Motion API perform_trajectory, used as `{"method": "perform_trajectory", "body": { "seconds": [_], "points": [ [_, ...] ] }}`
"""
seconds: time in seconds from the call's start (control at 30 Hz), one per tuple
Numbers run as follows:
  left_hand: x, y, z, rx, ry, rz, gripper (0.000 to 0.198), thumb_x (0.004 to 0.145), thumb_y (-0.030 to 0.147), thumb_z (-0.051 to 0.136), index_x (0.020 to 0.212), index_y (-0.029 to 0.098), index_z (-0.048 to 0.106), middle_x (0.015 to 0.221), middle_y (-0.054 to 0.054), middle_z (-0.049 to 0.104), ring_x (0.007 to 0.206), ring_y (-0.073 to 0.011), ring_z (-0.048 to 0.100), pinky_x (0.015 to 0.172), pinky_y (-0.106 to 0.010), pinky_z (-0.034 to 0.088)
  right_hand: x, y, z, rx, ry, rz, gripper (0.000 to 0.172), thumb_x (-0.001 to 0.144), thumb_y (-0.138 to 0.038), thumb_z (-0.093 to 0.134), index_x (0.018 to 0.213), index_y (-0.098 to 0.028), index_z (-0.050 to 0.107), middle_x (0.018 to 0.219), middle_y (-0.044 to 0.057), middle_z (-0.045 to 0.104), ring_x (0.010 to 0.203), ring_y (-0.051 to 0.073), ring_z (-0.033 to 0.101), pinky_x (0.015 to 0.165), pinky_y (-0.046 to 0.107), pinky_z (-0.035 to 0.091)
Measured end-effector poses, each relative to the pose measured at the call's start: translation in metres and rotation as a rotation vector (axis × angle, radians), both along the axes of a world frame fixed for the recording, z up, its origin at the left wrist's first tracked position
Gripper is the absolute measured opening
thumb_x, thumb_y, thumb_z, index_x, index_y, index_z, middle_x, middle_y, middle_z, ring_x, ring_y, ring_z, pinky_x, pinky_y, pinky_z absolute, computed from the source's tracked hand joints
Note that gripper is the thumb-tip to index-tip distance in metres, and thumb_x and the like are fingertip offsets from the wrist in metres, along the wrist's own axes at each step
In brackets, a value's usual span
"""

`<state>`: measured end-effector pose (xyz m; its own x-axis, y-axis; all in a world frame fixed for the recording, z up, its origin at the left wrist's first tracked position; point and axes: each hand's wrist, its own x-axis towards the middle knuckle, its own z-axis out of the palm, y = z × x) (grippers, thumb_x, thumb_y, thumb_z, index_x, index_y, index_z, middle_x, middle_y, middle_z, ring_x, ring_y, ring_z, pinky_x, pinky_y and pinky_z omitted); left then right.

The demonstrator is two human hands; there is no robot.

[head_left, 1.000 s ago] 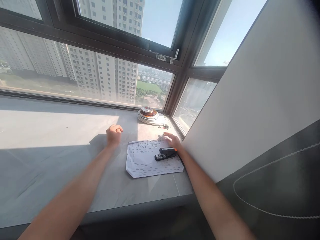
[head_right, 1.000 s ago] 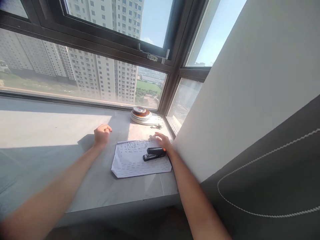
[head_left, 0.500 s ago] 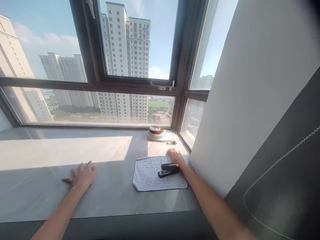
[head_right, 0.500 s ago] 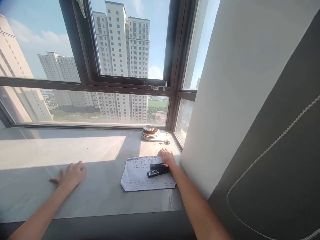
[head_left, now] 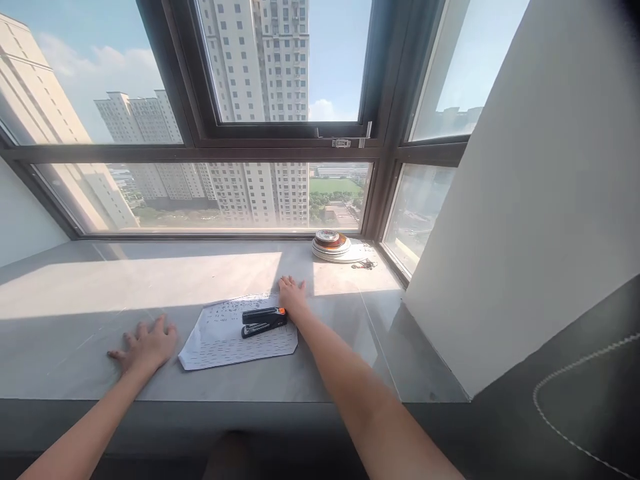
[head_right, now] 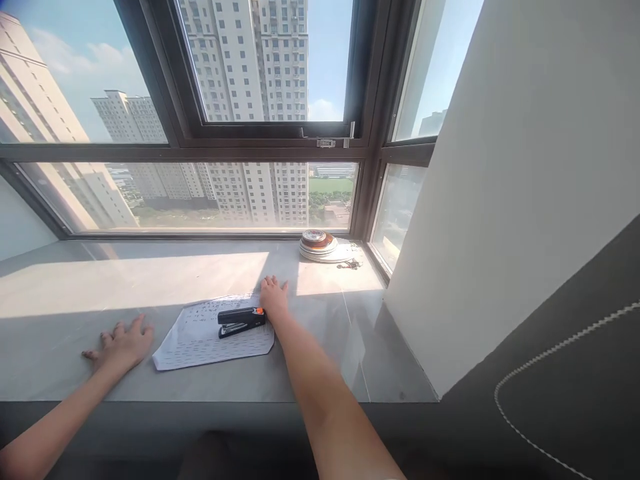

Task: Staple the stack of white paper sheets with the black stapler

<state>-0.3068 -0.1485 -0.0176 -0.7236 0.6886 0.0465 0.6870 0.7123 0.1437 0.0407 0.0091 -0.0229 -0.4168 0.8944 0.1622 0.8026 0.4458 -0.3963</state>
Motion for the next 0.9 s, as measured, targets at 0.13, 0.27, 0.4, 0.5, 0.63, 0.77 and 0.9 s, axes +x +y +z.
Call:
{"method": "perform_trajectory", "body": {
  "seconds": [0.13,0.27,0.4,0.5,0.63,0.77,0.9],
  "points": [
    [0.007,-0.002,0.002,0.023,-0.018,-0.018,0.072,0.095,0.057,0.026,0.157,0.023,0.041,0.167,-0.024,0.025,0.153,-0.0521,0.017,0.106,-0.082,0.022,-0.036,0.003,0.002,0.008,0.007,0.123,0.063,0.094,-0.001,0.032,0.149,-0.025,0.05,0.163,0.008,0.04,0.156,0.029,0.025,0.121,0.074,0.016],
    [0.009,-0.003,0.002,0.059,-0.019,-0.048,0.069,0.097,0.054,0.027,0.157,0.022,0.043,0.165,-0.027,0.025,0.152,-0.0544,0.016,0.108,-0.082,0.017,-0.042,0.004,0.001,0.008,0.009,0.206,0.069,0.092,-0.002,0.033,0.157,-0.025,0.041,0.168,0.006,0.031,0.157,0.028,0.021,0.123,0.071,0.017],
    [0.007,-0.003,0.001,0.062,-0.03,-0.044,0.07,0.097,0.053,0.029,0.157,0.021,0.042,0.165,-0.029,0.025,0.151,-0.055,0.016,0.107,-0.084,0.015,-0.026,-0.006,-0.003,0.048,-0.01,0.125,0.069,0.095,-0.004,0.028,0.163,-0.015,0.027,0.171,0.012,0.02,0.158,0.03,0.018,0.123,0.067,0.021],
    [0.007,-0.003,0.001,0.061,-0.03,-0.051,0.07,0.096,0.053,0.031,0.157,0.021,0.043,0.164,-0.028,0.026,0.151,-0.0546,0.018,0.108,-0.083,0.016,0.002,-0.015,-0.007,0.083,-0.048,0.097,0.065,0.098,-0.007,0.024,0.163,-0.012,0.027,0.17,0.015,0.021,0.158,0.029,0.019,0.122,0.069,0.02],
    [0.006,-0.003,0.0,0.08,-0.004,-0.05,0.07,0.096,0.053,0.029,0.156,0.021,0.045,0.163,-0.027,0.029,0.15,-0.0539,0.021,0.109,-0.081,0.017,0.063,-0.008,-0.012,0.14,-0.12,0.107,0.061,0.101,-0.012,0.025,0.162,-0.013,0.03,0.169,0.017,0.026,0.158,0.028,0.021,0.123,0.067,0.019],
    [0.005,-0.004,0.001,0.067,-0.018,-0.043,0.071,0.096,0.055,0.027,0.156,0.022,0.044,0.163,-0.027,0.028,0.149,-0.054,0.022,0.109,-0.08,0.018,0.138,0.021,-0.013,0.127,-0.161,0.083,0.061,0.098,-0.011,0.031,0.16,-0.01,0.035,0.166,0.018,0.033,0.156,0.029,0.025,0.123,0.061,0.025],
    [0.008,-0.004,0.004,0.074,0.002,-0.036,0.07,0.096,0.055,0.029,0.155,0.022,0.047,0.162,-0.027,0.031,0.148,-0.0531,0.026,0.11,-0.08,0.019,0.192,0.046,-0.015,0.126,-0.169,0.036,0.065,0.094,-0.01,0.035,0.158,-0.012,0.039,0.165,0.015,0.035,0.156,0.029,0.026,0.125,0.061,0.021]
  ]
}}
